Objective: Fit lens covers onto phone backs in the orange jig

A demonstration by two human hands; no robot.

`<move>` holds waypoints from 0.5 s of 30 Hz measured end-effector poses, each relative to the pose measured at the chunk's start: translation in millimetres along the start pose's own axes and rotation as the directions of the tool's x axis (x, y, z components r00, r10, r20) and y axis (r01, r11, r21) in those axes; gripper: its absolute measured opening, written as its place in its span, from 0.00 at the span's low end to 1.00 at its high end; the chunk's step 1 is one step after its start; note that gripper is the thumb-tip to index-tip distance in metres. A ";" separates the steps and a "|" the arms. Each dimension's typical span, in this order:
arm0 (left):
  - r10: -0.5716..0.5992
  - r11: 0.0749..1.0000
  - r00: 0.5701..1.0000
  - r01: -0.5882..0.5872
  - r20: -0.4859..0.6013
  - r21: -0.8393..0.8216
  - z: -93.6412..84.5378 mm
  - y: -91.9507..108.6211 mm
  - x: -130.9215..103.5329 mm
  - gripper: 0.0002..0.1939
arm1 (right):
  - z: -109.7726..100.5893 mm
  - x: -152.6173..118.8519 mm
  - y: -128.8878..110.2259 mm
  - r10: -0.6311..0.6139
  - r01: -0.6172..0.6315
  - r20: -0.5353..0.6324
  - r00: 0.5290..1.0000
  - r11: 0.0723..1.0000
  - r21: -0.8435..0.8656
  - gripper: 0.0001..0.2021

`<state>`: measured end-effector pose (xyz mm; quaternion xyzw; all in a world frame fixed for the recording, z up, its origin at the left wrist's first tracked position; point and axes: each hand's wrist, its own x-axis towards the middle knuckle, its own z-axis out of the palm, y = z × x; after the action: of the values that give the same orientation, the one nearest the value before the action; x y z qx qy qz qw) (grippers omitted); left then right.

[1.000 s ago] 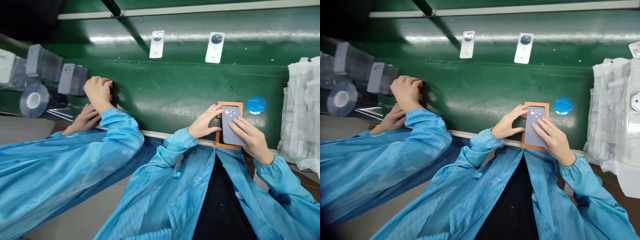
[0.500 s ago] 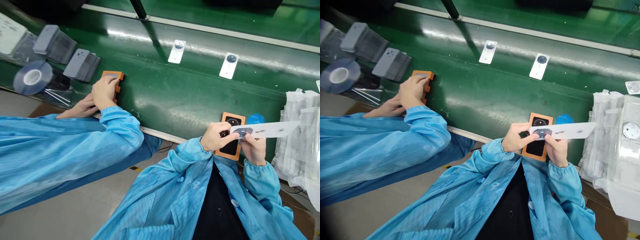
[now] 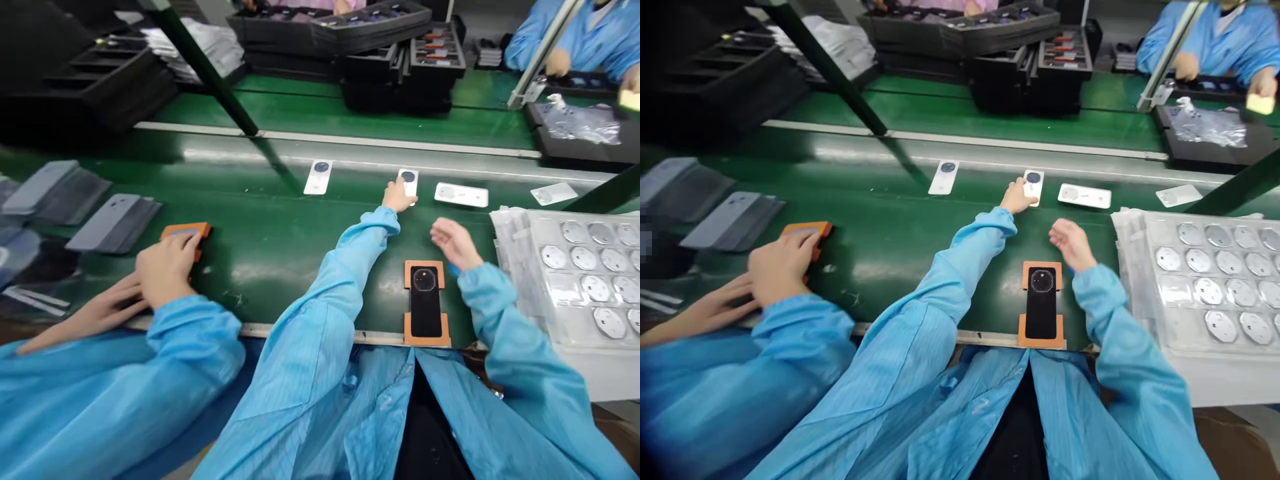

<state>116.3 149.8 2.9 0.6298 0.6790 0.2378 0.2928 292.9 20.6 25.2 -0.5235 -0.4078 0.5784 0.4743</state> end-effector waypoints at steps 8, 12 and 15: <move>-0.181 0.983 0.983 0.180 0.037 0.018 27.4 17.1 39.9 0.47 | -63.7 -187.6 -39.5 -0.157 0.270 0.285 0.946 0.865 -0.422 0.14; -0.102 0.973 0.991 0.117 0.085 -0.201 29.2 31.6 50.3 0.32 | -149.3 -188.3 -78.7 -0.377 0.222 0.013 0.926 0.517 -0.827 0.16; 0.015 0.898 0.997 0.021 0.080 -0.439 26.2 38.4 48.5 0.25 | -213.3 -143.4 -78.2 -0.438 0.110 -0.063 0.897 0.358 -0.927 0.18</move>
<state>160.3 200.5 6.0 0.5555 0.5964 0.3587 0.4551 514.4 -107.6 106.9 -0.6992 -0.6597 0.0883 0.2610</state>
